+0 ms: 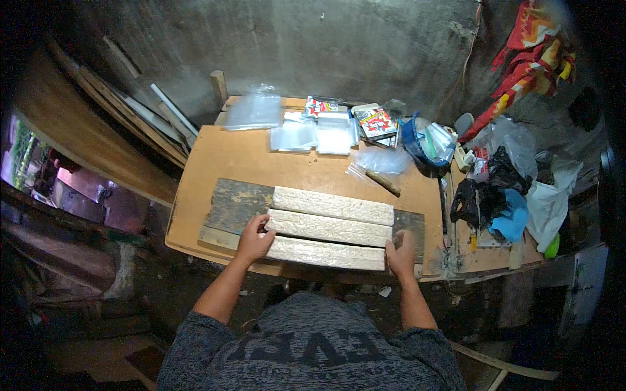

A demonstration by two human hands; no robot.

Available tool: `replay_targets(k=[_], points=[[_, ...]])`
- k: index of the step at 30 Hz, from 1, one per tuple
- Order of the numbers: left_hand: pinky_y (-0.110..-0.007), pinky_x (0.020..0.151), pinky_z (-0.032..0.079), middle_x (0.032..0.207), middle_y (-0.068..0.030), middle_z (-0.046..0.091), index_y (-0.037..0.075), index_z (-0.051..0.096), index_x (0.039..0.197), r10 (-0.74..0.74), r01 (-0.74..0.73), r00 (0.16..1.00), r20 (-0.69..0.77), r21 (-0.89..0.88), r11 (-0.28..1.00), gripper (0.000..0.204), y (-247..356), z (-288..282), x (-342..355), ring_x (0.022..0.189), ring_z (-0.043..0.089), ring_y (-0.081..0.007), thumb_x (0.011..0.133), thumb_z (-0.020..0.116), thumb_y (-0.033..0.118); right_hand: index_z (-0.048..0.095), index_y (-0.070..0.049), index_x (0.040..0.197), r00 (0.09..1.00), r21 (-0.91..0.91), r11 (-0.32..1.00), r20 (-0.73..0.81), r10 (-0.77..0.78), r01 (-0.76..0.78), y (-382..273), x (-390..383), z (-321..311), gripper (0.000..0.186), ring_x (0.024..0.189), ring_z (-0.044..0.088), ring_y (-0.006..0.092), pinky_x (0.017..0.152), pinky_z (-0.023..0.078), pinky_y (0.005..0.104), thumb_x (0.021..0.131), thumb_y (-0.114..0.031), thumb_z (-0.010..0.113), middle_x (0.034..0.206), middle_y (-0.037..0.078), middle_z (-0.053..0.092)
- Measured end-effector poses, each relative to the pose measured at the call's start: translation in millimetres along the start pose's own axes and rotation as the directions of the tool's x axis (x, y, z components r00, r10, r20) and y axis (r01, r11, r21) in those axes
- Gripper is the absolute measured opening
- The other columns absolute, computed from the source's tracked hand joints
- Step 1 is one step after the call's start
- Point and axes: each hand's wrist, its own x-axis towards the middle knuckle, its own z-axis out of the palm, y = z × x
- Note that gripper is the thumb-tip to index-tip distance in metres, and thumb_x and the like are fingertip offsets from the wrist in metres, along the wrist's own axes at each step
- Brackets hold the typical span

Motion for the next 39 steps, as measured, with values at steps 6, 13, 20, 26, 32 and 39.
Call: replay_targets(k=[6, 13, 20, 26, 32, 39], points=[[-0.04, 0.098, 0.048, 0.13, -0.0159, 0.06, 0.006, 0.058, 0.132, -0.088, 0.101, 0.986, -0.144, 0.083, 0.991, 0.047, 20.7, -10.8, -29.8, 0.119, 0.059, -0.0292, 0.087, 0.071, 0.013, 0.058, 0.001, 0.114, 0.985, -0.147, 0.983, -0.117, -0.124, 0.106, -8.9, 78.2, -9.4, 0.036, 0.11, 0.056, 0.0402, 0.095, 0.046, 0.0485, 0.084, -0.016, 0.069, 0.112, 0.023, 0.059], [-0.042, 0.109, 0.043, 0.142, -0.0144, 0.052, 0.007, 0.055, 0.135, -0.288, 0.317, 0.91, -0.299, 0.054, 0.947, 0.047, 13.9, -31.1, -109.7, 0.132, 0.051, -0.0296, 0.09, 0.069, 0.013, 0.062, -0.001, 0.121, 0.983, -0.334, 0.928, 0.131, -0.127, 0.164, 10.7, 192.4, 25.2, 0.043, 0.118, 0.058, 0.0392, 0.098, 0.048, 0.0461, 0.084, -0.02, 0.072, 0.122, 0.024, 0.062], [-0.046, 0.111, 0.042, 0.148, -0.0168, 0.046, 0.007, 0.055, 0.136, -0.441, 0.455, 0.776, -0.451, -0.084, 0.886, 0.045, 18.9, -13.5, -204.0, 0.134, 0.05, -0.0311, 0.093, 0.068, 0.014, 0.064, 0.003, 0.11, 0.95, -0.45, 0.87, 0.308, -0.061, 0.202, 23.2, 214.0, 48.6, 0.042, 0.112, 0.06, 0.0414, 0.096, 0.048, 0.0469, 0.078, -0.022, 0.079, 0.117, 0.026, 0.064], [-0.046, 0.111, 0.042, 0.149, -0.0168, 0.045, 0.008, 0.054, 0.137, -0.469, 0.503, 0.792, -0.391, -0.019, 0.864, 0.047, 44.6, 23.4, -212.9, 0.137, 0.047, -0.0332, 0.092, 0.069, 0.016, 0.054, 0.003, 0.12, 0.953, -0.233, 0.936, 0.216, -0.213, 0.263, 32.9, 193.0, 21.1, 0.039, 0.103, 0.061, 0.0462, 0.087, 0.047, 0.0531, 0.09, -0.018, 0.068, 0.115, 0.03, 0.063], [-0.049, 0.114, 0.036, 0.152, -0.0223, 0.038, 0.007, 0.049, 0.142, -0.245, 0.326, 0.919, -0.308, 0.248, 0.912, 0.058, 67.4, 54.5, -180.0, 0.14, 0.04, -0.0388, 0.089, 0.071, 0.014, 0.054, -0.006, 0.124, 0.96, 0.071, 0.981, 0.207, -0.189, 0.178, -5.2, 111.5, -76.8, 0.033, 0.088, 0.066, 0.0376, 0.078, 0.051, 0.0444, 0.098, -0.025, 0.06, 0.096, 0.021, 0.066], [-0.049, 0.12, 0.026, 0.155, -0.0251, 0.031, 0.006, 0.035, 0.152, -0.091, 0.195, 0.931, -0.353, 0.269, 0.943, 0.077, 78.4, 83.0, -153.0, 0.145, 0.031, -0.0408, 0.085, 0.072, 0.01, 0.062, -0.005, 0.108, 0.957, 0.159, 0.949, 0.057, -0.283, 0.272, -16.1, 16.0, -160.0, 0.024, 0.082, 0.063, 0.0212, 0.076, 0.051, 0.0371, 0.091, -0.021, 0.07, 0.091, 0.011, 0.065]])
